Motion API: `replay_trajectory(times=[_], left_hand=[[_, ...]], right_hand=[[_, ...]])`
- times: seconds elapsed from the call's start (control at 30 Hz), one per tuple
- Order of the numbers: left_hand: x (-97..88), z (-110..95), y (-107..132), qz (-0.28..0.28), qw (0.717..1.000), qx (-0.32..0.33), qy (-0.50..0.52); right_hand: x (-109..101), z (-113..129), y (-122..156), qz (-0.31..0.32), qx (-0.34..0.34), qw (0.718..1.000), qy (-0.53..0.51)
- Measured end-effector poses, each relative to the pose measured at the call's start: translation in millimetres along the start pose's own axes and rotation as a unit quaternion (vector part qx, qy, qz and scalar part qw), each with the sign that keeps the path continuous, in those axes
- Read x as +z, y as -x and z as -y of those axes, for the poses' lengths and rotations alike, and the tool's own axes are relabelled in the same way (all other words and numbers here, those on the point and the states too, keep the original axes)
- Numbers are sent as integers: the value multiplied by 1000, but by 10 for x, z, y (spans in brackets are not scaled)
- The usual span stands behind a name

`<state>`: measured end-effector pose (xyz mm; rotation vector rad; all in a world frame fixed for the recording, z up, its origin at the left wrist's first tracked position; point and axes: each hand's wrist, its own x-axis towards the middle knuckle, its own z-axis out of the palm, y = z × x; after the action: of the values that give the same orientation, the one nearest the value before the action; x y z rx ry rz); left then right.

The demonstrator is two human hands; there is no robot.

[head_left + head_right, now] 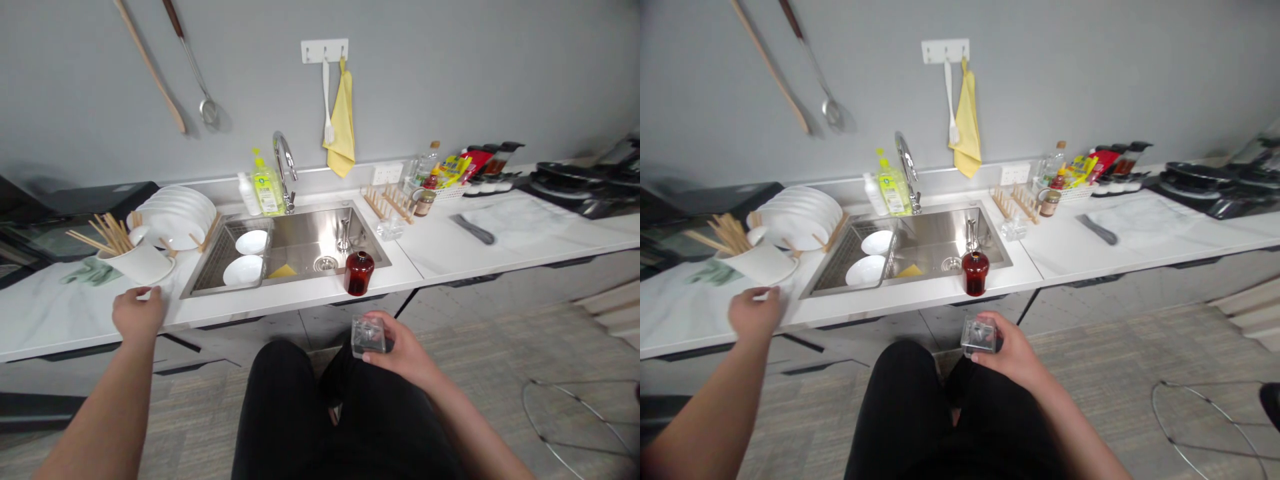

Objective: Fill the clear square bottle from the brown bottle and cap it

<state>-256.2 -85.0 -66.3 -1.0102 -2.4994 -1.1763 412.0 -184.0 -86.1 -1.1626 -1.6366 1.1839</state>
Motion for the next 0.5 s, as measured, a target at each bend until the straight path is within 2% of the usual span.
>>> replay_trajectory(times=[0.07, 0.13, 0.2, 0.27, 0.33, 0.4, 0.5], left_hand=[[-21, -43, 102, -19, 999, 22, 16], [-27, -165, 308, -34, 997, 61, 37], [-12, -400, 644, -37, 988, 127, 75], [29, -746, 1093, -12, 970, 203, 136], [102, -1163, 1593, 63, 942, 258, 203], [212, -1588, 2072, 157, 902, 303, 263], [426, -2131, 2662, 278, 843, 313, 339]], right_hand=[[-69, 8, 39, -10, -1, 1000, 4], [-148, -3, 79, -21, -4, 1000, 5], [-236, -31, 117, -31, -6, 999, 4], [-332, -70, 151, -46, -9, 999, 6], [-432, -106, 181, -62, -10, 998, 14], [-532, -127, 211, -75, -9, 997, 23], [-667, -123, 265, -86, -11, 996, 28]])
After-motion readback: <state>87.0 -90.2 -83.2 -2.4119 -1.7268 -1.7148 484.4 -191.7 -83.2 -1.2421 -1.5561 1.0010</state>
